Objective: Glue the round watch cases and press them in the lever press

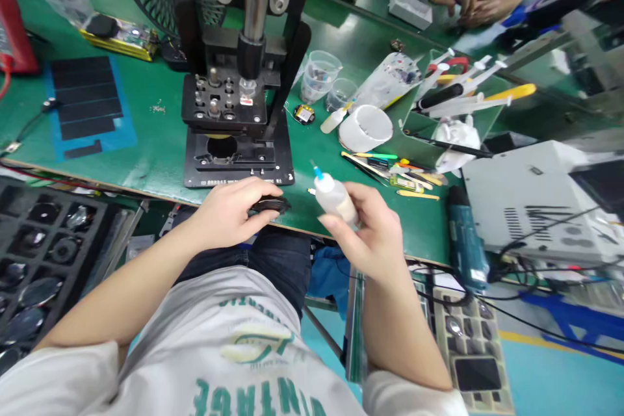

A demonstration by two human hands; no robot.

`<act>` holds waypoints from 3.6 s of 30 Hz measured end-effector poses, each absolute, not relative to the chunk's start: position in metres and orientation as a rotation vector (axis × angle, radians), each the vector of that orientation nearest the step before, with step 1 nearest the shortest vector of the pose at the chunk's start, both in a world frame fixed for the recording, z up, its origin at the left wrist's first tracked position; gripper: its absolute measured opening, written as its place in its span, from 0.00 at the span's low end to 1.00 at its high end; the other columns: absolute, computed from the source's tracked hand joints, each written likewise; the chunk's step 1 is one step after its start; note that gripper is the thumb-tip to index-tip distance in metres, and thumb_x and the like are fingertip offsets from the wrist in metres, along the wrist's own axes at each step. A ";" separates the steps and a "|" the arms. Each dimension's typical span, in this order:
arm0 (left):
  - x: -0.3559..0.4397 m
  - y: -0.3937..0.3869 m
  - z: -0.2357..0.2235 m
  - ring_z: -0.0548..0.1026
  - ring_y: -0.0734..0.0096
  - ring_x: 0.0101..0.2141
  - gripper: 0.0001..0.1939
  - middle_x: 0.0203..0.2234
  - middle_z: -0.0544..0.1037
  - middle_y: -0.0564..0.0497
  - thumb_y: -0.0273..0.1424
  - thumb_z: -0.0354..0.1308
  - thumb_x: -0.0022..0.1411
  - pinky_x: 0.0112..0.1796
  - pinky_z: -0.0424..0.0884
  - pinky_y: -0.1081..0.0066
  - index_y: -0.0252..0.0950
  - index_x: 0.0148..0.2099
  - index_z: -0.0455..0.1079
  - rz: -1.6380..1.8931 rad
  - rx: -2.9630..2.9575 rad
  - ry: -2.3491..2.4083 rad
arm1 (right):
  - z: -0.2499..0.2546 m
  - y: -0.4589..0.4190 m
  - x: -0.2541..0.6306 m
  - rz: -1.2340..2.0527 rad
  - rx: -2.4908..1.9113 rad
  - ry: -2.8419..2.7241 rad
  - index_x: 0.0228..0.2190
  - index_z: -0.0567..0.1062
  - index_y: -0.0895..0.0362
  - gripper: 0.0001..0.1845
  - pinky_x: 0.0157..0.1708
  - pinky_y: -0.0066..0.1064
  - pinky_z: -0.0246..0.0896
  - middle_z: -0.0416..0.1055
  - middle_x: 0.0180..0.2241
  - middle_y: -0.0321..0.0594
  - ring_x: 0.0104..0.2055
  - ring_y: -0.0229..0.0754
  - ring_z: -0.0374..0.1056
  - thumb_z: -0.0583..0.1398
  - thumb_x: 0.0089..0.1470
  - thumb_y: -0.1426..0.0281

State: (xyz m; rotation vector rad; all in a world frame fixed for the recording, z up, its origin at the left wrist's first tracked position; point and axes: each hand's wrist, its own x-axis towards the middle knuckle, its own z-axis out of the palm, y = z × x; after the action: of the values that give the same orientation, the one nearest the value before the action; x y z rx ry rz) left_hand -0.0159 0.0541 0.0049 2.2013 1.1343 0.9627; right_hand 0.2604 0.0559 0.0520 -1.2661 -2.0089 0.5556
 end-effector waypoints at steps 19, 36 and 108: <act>-0.015 0.054 0.003 0.82 0.71 0.35 0.11 0.45 0.85 0.51 0.35 0.61 0.75 0.40 0.75 0.71 0.39 0.56 0.74 0.999 2.237 1.140 | 0.035 0.027 0.250 0.338 -1.100 -1.854 0.47 0.79 0.50 0.13 0.31 0.34 0.77 0.84 0.39 0.40 0.34 0.45 0.81 0.70 0.65 0.58; -0.016 0.054 0.003 0.84 0.69 0.42 0.10 0.45 0.84 0.52 0.33 0.61 0.75 0.43 0.76 0.72 0.39 0.55 0.74 1.004 2.251 1.090 | 0.020 0.053 0.269 0.608 -1.035 -1.470 0.50 0.75 0.46 0.22 0.31 0.37 0.75 0.79 0.38 0.37 0.31 0.45 0.78 0.72 0.60 0.52; -0.006 0.034 -0.016 0.85 0.66 0.38 0.10 0.49 0.86 0.46 0.28 0.64 0.73 0.35 0.77 0.69 0.42 0.55 0.74 1.242 2.733 1.305 | 0.020 0.043 0.207 0.697 -1.025 -1.749 0.39 0.81 0.50 0.03 0.50 0.42 0.80 0.85 0.39 0.39 0.45 0.47 0.82 0.66 0.67 0.70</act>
State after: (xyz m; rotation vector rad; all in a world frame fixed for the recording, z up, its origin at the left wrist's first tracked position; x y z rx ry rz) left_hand -0.0061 0.0336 -0.0161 2.7331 1.3050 1.2417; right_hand 0.2065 0.0434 0.0202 -1.0252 -1.7486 0.6965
